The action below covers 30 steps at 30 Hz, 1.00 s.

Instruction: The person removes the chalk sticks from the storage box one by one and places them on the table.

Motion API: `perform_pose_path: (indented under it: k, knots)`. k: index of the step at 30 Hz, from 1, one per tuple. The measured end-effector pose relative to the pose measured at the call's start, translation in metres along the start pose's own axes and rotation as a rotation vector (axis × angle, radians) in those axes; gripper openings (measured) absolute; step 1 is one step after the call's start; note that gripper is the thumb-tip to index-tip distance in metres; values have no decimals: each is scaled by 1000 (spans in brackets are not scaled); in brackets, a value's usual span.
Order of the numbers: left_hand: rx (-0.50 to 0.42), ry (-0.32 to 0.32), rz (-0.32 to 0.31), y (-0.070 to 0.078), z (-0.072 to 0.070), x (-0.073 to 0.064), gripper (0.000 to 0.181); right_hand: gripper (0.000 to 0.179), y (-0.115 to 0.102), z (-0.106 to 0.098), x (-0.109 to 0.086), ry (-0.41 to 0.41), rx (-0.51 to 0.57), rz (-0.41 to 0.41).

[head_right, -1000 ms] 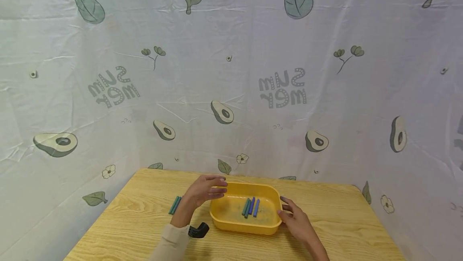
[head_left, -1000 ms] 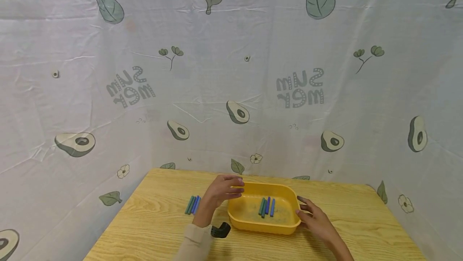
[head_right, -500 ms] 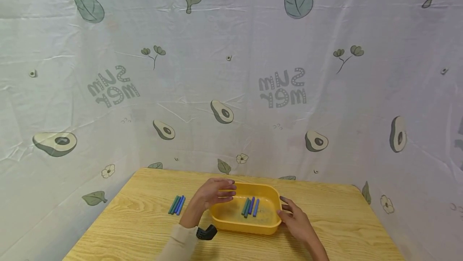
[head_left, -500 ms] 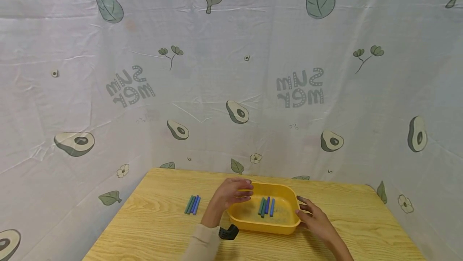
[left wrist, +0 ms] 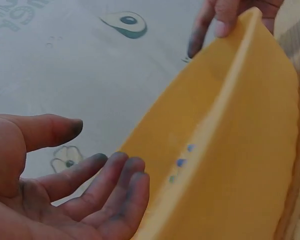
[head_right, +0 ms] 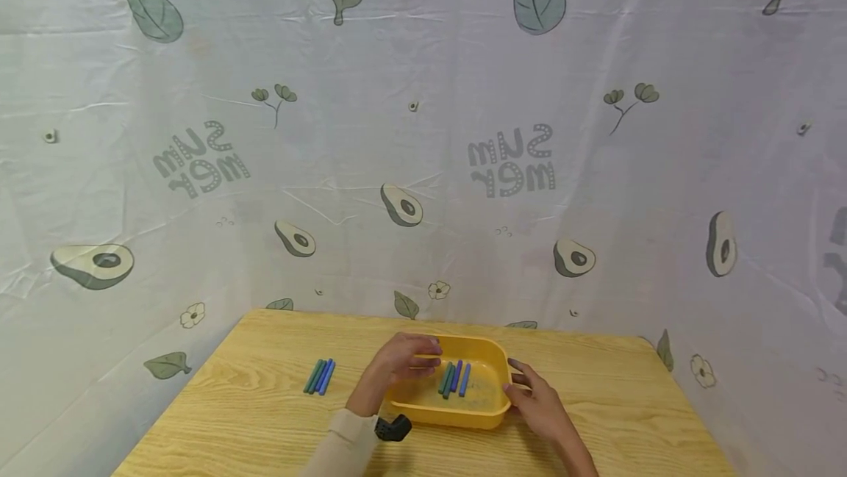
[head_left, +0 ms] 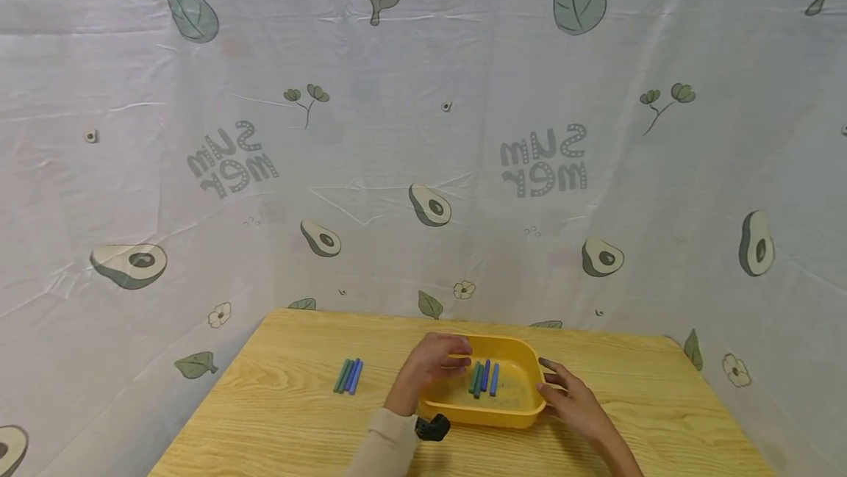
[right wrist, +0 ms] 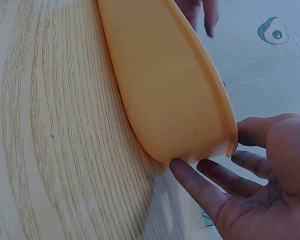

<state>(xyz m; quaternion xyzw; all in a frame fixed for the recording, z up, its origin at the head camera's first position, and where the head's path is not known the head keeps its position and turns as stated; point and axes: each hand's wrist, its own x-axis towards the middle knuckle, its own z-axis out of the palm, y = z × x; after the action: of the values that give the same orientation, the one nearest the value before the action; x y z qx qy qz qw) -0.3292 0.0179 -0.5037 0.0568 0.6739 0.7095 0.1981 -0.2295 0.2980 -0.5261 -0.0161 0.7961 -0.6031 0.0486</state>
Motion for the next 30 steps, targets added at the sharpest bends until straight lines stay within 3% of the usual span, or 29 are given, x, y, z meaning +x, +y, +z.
perform_pose_path:
  k: [7, 17, 30]
  knots:
    - [113, 84, 11, -14, 11, 10, 31, 65, 2, -2, 1, -8, -5, -14]
    - [234, 107, 30, -17, 23, 8, 34, 67, 3, -3, 2, -29, -17, -30]
    - [602, 209, 171, -30, 38, 17, 32, 66, 4, -3, 2, -4, -43, -25]
